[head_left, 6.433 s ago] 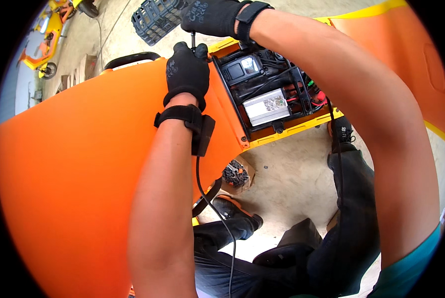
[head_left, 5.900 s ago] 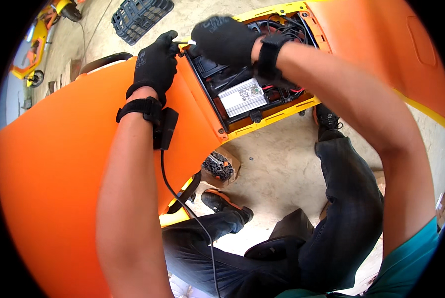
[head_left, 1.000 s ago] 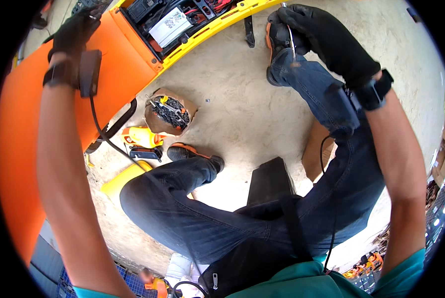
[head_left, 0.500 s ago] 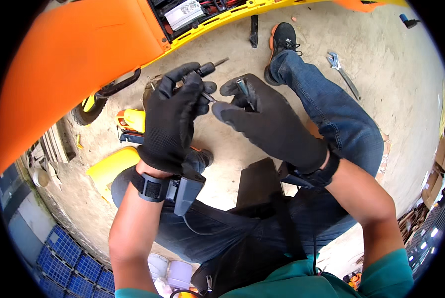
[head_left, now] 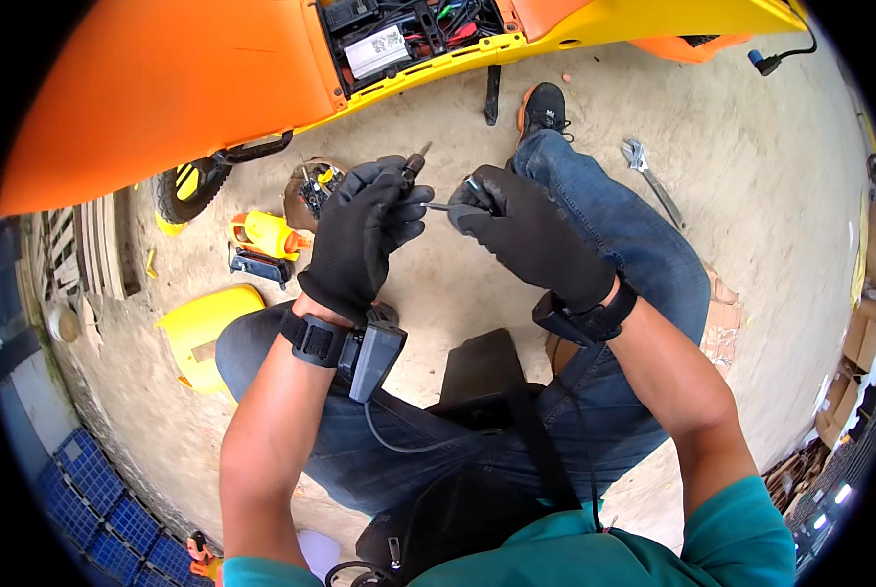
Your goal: The person connects wires to a battery and electrical components inside the body of an orange scooter, using a screwdriver to tighten connectors.
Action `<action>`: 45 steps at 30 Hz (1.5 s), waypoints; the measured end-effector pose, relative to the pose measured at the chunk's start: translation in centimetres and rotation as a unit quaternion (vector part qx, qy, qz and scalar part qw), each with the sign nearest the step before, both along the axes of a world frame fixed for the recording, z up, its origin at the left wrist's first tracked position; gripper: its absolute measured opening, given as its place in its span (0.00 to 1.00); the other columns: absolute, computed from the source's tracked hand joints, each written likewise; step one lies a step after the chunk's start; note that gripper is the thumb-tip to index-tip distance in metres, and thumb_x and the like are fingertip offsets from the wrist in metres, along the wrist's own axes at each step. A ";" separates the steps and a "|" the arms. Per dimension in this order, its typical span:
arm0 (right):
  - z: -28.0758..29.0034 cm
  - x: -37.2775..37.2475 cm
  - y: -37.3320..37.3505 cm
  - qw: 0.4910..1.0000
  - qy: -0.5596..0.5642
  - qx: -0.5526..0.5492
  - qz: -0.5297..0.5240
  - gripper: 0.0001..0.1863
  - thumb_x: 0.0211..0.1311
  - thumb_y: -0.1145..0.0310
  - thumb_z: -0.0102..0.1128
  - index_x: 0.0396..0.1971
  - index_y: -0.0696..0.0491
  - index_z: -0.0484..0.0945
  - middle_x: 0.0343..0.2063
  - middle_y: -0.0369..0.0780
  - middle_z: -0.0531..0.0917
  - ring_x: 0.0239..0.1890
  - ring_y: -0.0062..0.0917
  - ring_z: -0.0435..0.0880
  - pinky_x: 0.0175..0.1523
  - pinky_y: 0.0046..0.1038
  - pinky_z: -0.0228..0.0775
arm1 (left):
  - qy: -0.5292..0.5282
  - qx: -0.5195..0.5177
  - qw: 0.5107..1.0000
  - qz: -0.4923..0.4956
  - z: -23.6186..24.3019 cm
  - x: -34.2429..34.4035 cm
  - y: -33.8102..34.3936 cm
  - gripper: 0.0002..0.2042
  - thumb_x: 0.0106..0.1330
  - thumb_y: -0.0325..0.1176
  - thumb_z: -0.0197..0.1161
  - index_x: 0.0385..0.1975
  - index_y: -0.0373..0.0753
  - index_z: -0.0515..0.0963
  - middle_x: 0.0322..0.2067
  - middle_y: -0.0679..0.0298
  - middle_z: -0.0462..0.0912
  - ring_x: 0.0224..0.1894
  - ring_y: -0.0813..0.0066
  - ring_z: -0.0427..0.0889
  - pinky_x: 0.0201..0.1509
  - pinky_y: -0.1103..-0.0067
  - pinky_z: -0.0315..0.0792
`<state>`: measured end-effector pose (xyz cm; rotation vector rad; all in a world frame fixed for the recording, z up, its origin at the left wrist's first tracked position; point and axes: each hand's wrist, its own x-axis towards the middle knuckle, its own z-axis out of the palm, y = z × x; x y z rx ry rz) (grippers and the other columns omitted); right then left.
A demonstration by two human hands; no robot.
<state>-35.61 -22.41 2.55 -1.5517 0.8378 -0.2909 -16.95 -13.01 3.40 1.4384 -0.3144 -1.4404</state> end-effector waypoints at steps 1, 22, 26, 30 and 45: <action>0.0 -0.6 -0.2 1.000 -0.007 0.002 -0.004 0.11 0.63 0.64 0.61 0.33 0.57 0.75 0.21 0.39 0.78 0.21 0.20 0.75 0.29 0.29 0.68 | 0.036 0.022 0.999 0.023 0.2 -0.1 -0.1 0.17 0.74 0.34 0.53 0.61 0.40 0.73 0.43 0.64 0.84 0.41 0.78 0.82 0.46 0.81 0.76; 18.5 -27.3 4.1 0.961 0.198 -0.082 -0.173 0.13 0.70 0.66 0.55 0.48 0.56 0.80 0.28 0.30 0.78 0.29 0.11 0.72 0.33 0.17 0.66 | -0.149 -0.058 0.875 -0.457 7.5 -9.8 11.8 0.06 0.66 0.32 0.62 0.32 0.36 0.79 0.25 0.66 0.81 0.28 0.83 0.75 0.34 0.80 0.69; 8.1 -40.0 17.2 0.938 0.333 -0.068 -0.067 0.09 0.70 0.71 0.53 0.42 0.57 0.82 0.31 0.33 0.83 0.34 0.18 0.79 0.42 0.26 0.74 | -0.175 -0.173 0.789 -0.563 4.9 -12.7 14.0 0.07 0.64 0.32 0.62 0.35 0.35 0.80 0.28 0.62 0.83 0.31 0.74 0.78 0.38 0.76 0.72; 7.0 -36.3 30.3 0.941 0.309 0.008 -0.139 0.09 0.64 0.63 0.60 0.35 0.53 0.81 0.25 0.43 0.83 0.29 0.35 0.84 0.35 0.36 0.73 | -0.116 -0.136 0.755 -0.631 5.6 -15.2 13.9 0.09 0.61 0.33 0.62 0.36 0.37 0.81 0.34 0.54 0.83 0.39 0.56 0.82 0.46 0.69 0.74; 13.3 -33.4 31.3 0.930 0.309 0.199 -0.006 0.14 0.64 0.60 0.63 0.30 0.56 0.76 0.21 0.46 0.80 0.25 0.38 0.82 0.29 0.34 0.71 | -0.097 -0.326 0.594 -0.729 3.7 -18.6 14.3 0.12 0.64 0.37 0.56 0.40 0.40 0.84 0.41 0.51 0.84 0.46 0.52 0.82 0.53 0.63 0.73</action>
